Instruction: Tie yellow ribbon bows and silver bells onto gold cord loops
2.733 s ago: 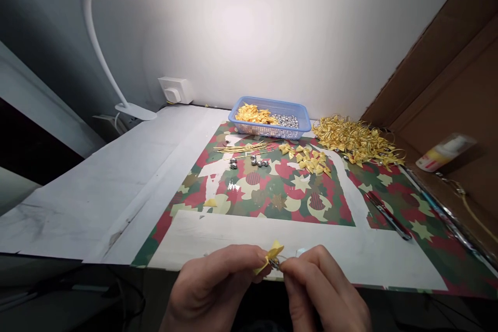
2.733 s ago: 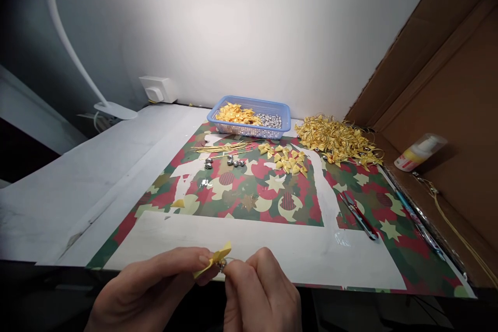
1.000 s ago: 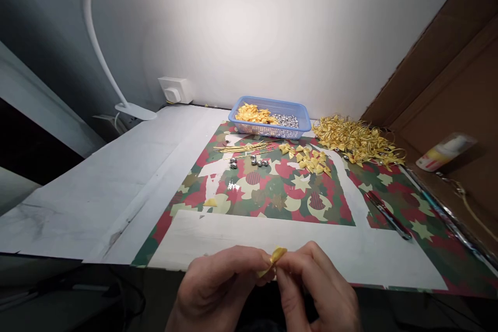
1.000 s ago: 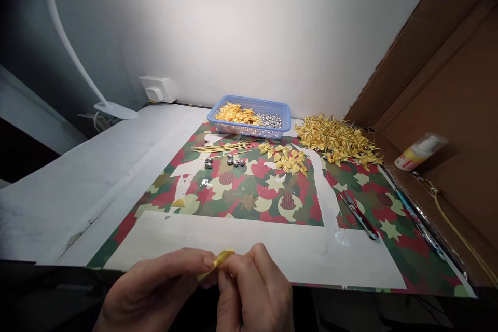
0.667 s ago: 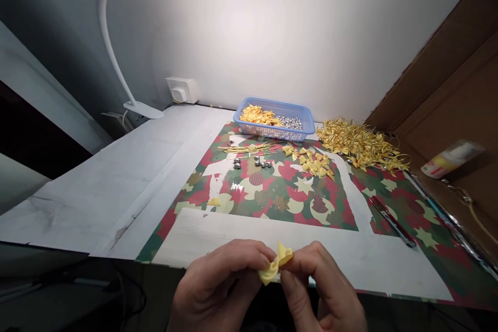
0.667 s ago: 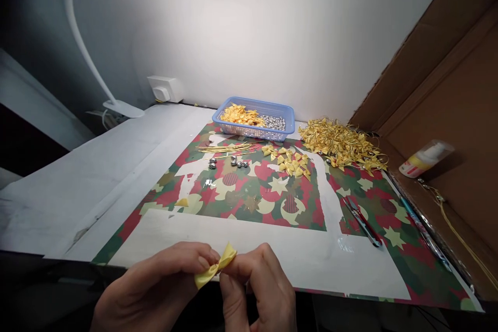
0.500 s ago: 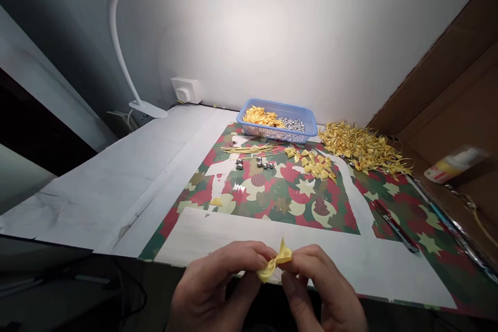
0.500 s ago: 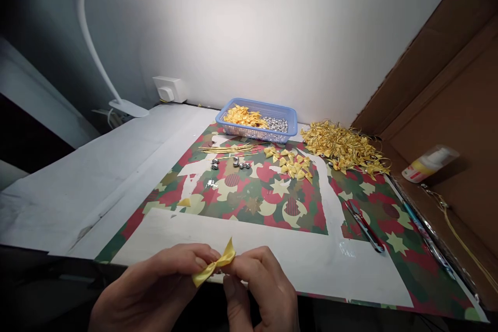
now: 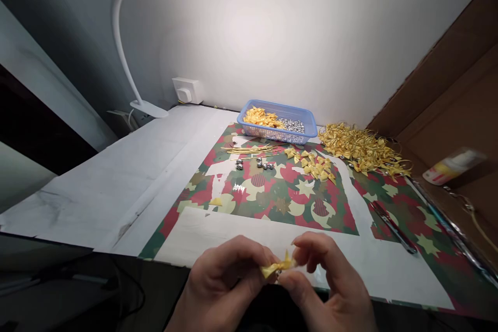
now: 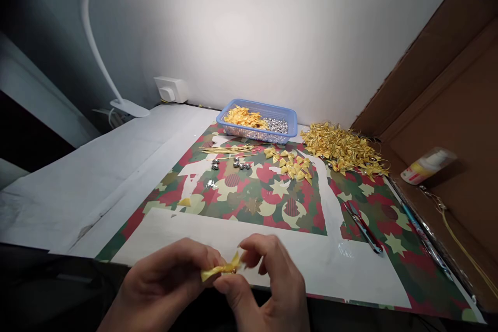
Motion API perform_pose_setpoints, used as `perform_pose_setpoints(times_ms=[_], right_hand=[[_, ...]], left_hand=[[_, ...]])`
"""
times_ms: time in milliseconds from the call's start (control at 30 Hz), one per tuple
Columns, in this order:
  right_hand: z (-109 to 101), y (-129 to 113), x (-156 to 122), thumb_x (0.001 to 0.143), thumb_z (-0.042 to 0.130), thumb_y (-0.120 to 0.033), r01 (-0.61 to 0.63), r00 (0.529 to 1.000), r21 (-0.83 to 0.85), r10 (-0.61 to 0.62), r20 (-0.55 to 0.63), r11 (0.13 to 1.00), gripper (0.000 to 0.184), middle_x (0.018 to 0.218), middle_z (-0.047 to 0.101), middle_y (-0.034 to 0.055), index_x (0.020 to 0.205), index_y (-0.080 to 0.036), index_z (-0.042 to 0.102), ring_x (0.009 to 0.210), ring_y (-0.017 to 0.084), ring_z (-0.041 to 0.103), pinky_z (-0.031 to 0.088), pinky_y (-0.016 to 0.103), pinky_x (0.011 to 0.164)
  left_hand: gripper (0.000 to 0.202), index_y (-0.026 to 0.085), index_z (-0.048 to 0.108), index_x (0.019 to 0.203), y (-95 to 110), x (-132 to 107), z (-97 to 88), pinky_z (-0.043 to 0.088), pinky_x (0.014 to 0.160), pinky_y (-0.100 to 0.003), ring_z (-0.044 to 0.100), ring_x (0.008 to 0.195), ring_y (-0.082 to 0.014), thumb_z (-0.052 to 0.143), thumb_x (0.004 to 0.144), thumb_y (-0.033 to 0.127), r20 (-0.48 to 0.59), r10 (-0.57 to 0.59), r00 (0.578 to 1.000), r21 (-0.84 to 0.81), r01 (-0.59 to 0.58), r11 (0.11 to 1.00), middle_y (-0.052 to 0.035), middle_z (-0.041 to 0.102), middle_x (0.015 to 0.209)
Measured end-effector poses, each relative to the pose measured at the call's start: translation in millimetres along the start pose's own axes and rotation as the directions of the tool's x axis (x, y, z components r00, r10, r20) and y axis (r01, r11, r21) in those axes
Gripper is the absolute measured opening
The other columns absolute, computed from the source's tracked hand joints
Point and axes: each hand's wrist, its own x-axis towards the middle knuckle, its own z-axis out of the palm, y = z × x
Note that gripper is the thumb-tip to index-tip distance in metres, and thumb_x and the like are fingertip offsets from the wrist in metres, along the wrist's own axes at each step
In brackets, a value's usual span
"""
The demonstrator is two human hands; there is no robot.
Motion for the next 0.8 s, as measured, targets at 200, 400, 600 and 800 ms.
perform_pose_setpoints(times_ms=[200, 400, 600, 800], right_hand=[[-19, 5, 37, 0.098, 0.055, -0.054, -0.387, 0.781, 0.13, 0.25, 0.573, 0.913, 0.04, 0.072, 0.057, -0.0002, 0.09, -0.021, 0.073, 0.065, 0.012, 0.051, 0.04, 0.023, 0.062], [-1, 12, 36, 0.083, 0.08, -0.04, -0.759, 0.596, 0.416, 0.278, 0.753, 0.501, 0.026, 0.075, 0.059, -0.0009, 0.088, -0.016, 0.072, 0.061, 0.007, 0.046, 0.036, 0.019, 0.059], [-2, 10, 40, 0.079, 0.083, -0.034, -0.781, 0.564, 0.42, 0.234, 0.792, 0.462, 0.022, 0.077, 0.058, -0.0002, 0.076, -0.015, 0.07, 0.066, 0.009, 0.047, 0.037, 0.02, 0.062], [3, 9, 44, 0.07, 0.09, -0.026, -0.738, 0.675, 0.574, 0.41, 0.614, 0.356, 0.024, 0.074, 0.057, -0.0035, 0.071, -0.015, 0.069, 0.062, 0.006, 0.049, 0.042, 0.017, 0.057]], left_hand=[[0.019, 0.017, 0.076, 0.065, 9, 6, 1.9, 0.05, 0.06, -0.016, 0.063, 0.06, -0.0097, 0.093, 0.068, 0.026, 0.08, -0.288, 0.954, -0.207, 0.299, 0.932, 0.0007, 0.074, 0.065], [0.018, 0.016, 0.075, 0.067, 10, 8, 2.9, 0.053, 0.067, -0.02, 0.069, 0.067, -0.0139, 0.092, 0.071, 0.022, 0.159, -0.281, 0.947, -0.217, 0.311, 0.925, -0.0017, 0.077, 0.067], [0.012, 0.018, 0.076, 0.072, 4, 12, -4.0, 0.049, 0.064, -0.017, 0.061, 0.065, -0.0098, 0.083, 0.082, 0.02, 0.262, -0.191, 0.946, -0.17, 0.24, 0.956, 0.0025, 0.071, 0.069], [0.012, 0.016, 0.076, 0.075, 3, 9, -0.6, 0.05, 0.066, -0.019, 0.064, 0.068, -0.0116, 0.084, 0.081, 0.022, 0.287, -0.22, 0.933, -0.159, 0.272, 0.949, -0.0002, 0.074, 0.073]])
